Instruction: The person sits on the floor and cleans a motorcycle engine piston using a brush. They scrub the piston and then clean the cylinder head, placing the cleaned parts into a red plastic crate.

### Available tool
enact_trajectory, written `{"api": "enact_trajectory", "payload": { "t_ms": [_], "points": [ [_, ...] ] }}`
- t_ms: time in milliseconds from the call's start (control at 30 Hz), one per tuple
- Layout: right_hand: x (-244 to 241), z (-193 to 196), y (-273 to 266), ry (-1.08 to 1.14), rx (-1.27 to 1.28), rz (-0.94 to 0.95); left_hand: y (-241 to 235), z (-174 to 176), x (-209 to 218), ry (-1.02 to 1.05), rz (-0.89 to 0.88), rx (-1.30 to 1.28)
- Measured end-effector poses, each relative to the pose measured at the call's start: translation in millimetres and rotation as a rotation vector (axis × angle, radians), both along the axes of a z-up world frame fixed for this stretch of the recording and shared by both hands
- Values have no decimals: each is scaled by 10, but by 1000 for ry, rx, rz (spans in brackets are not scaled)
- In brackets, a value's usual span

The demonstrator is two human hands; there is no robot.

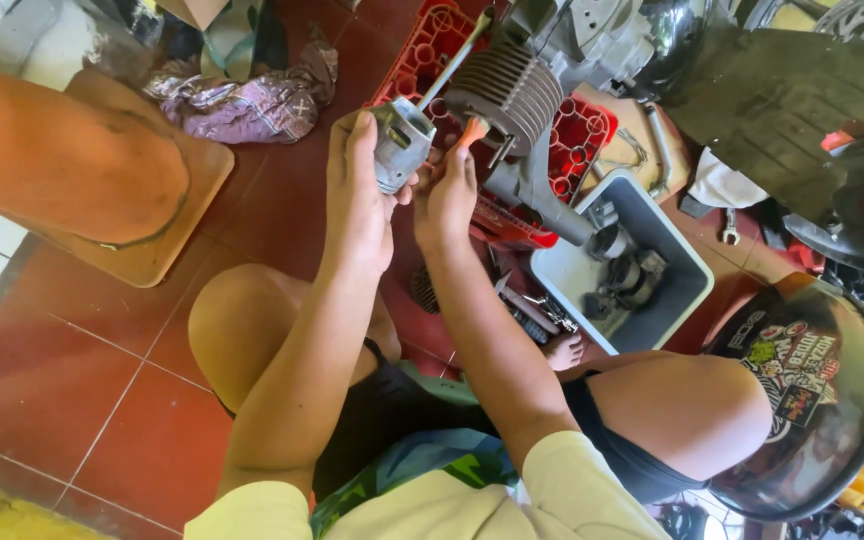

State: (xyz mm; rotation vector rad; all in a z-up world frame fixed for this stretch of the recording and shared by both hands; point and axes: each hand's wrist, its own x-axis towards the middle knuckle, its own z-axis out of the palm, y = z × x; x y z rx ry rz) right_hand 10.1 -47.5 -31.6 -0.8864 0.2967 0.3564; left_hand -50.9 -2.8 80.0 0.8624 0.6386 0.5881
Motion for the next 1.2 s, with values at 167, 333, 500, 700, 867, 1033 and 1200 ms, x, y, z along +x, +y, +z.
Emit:
{"api": "enact_trajectory", "payload": {
  "t_ms": [167,333,500,700,867,1033,1200],
  "points": [
    [650,-783,176,151,198,-89,-10,-55,0,16,-9,22],
    [354,-450,98,237,338,-101,49,-75,23,20,-2,20],
    [-750,-654,-65,489,165,-261,65,-99,23,-17,13,-3],
    [-856,-1095,-672,-123,-587,405,74,-15,42,-7,11,-12],
    [-501,-188,-851,-498,-784,274,38,-95,46,-2,-6,0],
    [-273,86,-1047,-699,-865,124,22,-67,30,-13,27,1],
    [-40,-134,-891,-711,-875,-11,-40,-97,48,-23,26,9]
  ]
}}
